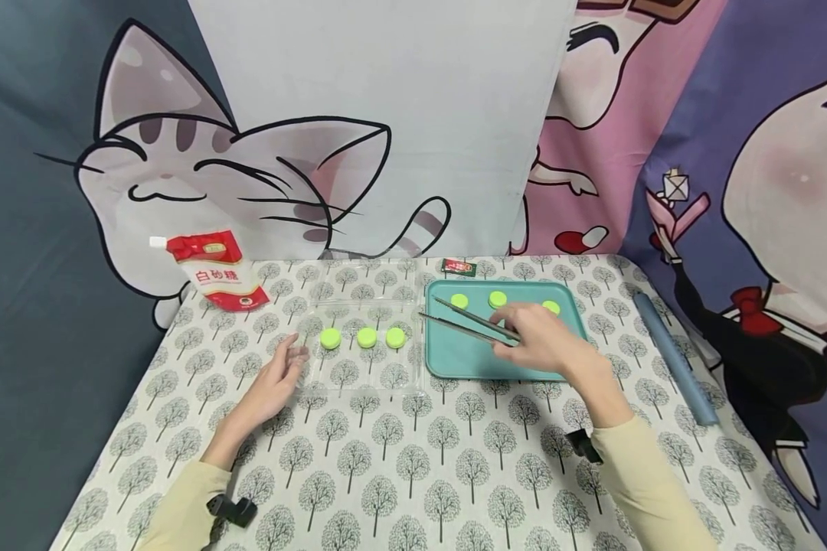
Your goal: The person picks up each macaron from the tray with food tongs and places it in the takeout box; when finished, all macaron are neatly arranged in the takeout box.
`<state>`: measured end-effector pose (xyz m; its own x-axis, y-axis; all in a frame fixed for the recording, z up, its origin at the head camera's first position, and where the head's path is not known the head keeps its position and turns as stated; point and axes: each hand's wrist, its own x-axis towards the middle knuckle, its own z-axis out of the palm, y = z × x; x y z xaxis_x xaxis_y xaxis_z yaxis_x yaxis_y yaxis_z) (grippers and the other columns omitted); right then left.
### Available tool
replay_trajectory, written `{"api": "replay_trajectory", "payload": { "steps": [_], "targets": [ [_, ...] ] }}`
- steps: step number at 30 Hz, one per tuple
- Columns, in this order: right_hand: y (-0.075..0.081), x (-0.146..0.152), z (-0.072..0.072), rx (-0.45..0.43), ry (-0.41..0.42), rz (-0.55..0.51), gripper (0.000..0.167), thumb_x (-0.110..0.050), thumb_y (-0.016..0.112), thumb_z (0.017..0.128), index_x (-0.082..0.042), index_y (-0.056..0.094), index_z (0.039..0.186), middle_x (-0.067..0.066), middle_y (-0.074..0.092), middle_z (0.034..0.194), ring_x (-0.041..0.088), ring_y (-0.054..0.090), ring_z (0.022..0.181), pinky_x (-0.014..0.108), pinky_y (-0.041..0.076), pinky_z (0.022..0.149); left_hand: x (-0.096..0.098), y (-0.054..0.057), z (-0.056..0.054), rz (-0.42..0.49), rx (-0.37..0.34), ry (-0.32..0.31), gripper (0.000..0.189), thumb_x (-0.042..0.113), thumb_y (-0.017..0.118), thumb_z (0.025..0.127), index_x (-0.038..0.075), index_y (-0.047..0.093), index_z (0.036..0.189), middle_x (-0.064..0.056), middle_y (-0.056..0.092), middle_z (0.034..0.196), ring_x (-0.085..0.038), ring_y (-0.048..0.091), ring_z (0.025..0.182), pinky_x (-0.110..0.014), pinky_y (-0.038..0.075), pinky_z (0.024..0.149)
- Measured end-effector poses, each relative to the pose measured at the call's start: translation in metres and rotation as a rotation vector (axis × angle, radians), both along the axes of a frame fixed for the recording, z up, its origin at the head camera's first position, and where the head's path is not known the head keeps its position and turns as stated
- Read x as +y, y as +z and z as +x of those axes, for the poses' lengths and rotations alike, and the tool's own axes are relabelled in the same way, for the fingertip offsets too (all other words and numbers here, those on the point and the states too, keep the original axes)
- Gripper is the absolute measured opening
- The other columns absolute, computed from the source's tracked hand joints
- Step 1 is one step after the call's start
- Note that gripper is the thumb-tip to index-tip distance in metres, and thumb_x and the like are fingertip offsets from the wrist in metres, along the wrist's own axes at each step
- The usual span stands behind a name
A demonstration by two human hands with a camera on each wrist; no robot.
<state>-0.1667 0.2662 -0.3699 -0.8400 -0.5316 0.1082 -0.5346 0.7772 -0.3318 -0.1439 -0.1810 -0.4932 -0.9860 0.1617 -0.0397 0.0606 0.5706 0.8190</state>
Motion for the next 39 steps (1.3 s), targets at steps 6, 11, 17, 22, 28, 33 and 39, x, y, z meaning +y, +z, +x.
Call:
{"api": "replay_trajectory", "payload": {
  "steps": [6,11,17,22,28,33,39],
  "targets": [
    [-0.006,0.023,0.006,0.041,-0.076,-0.042,0.036,-0.012,0.077,0.081,0.000,0.071,0.114,0.002,0.068,0.083,0.009,0.054,0.070,0.025,0.050,0.063,0.000,0.000,0.001,-0.008,0.005,0.001,0.060,0.016,0.038,0.107,0.000,0.015,0.160,-0.027,0.045,0.152,-0.044,0.049,0.137,-0.058,0.035,0.120],
    [-0.010,0.040,0.011,0.054,-0.169,-0.063,0.036,-0.014,0.077,0.082,0.000,0.070,0.114,0.005,0.067,0.082,0.010,0.052,0.066,0.024,0.046,0.059,0.000,0.000,0.000,-0.003,-0.015,-0.002,0.060,0.015,0.039,0.107,0.002,0.014,0.160,-0.027,0.044,0.153,-0.043,0.049,0.138,-0.058,0.034,0.121],
    [-0.017,0.058,0.016,0.081,-0.239,-0.078,0.040,-0.016,0.078,0.082,0.003,0.069,0.116,0.006,0.067,0.082,0.011,0.053,0.068,0.024,0.046,0.060,0.000,0.000,-0.001,0.007,-0.024,-0.004,0.061,0.015,0.039,0.107,0.002,0.013,0.161,-0.027,0.043,0.154,-0.043,0.047,0.140,-0.057,0.032,0.122],
    [-0.025,0.073,0.018,0.096,-0.267,-0.094,0.040,-0.017,0.078,0.082,0.002,0.068,0.115,0.005,0.067,0.082,0.011,0.054,0.069,0.023,0.046,0.058,0.000,0.000,-0.001,0.010,-0.027,-0.005,0.061,0.015,0.040,0.107,0.002,0.013,0.161,-0.027,0.043,0.154,-0.043,0.047,0.140,-0.056,0.033,0.122],
    [-0.035,0.090,0.019,0.101,-0.328,-0.099,0.038,-0.020,0.078,0.082,0.002,0.069,0.113,0.002,0.067,0.077,0.007,0.053,0.065,0.025,0.045,0.057,-0.001,-0.001,-0.001,0.006,-0.024,0.000,0.061,0.017,0.040,0.107,0.002,0.015,0.161,-0.026,0.044,0.154,-0.043,0.048,0.140,-0.056,0.033,0.122],
    [-0.041,0.102,0.023,0.104,-0.364,-0.083,0.037,-0.021,0.078,0.082,0.001,0.070,0.111,0.000,0.065,0.073,0.006,0.050,0.063,0.028,0.042,0.059,-0.001,-0.002,-0.001,0.004,-0.020,-0.002,0.061,0.016,0.040,0.107,0.002,0.015,0.160,-0.026,0.044,0.153,-0.042,0.048,0.139,-0.056,0.033,0.122],
    [-0.047,0.113,0.028,0.084,-0.431,-0.076,0.041,-0.024,0.078,0.082,0.000,0.069,0.113,0.003,0.067,0.076,0.014,0.055,0.068,0.034,0.044,0.063,-0.001,-0.002,-0.001,0.020,-0.020,-0.006,0.061,0.016,0.041,0.107,0.002,0.015,0.160,-0.027,0.045,0.153,-0.043,0.049,0.139,-0.056,0.036,0.120]
  ]
}}
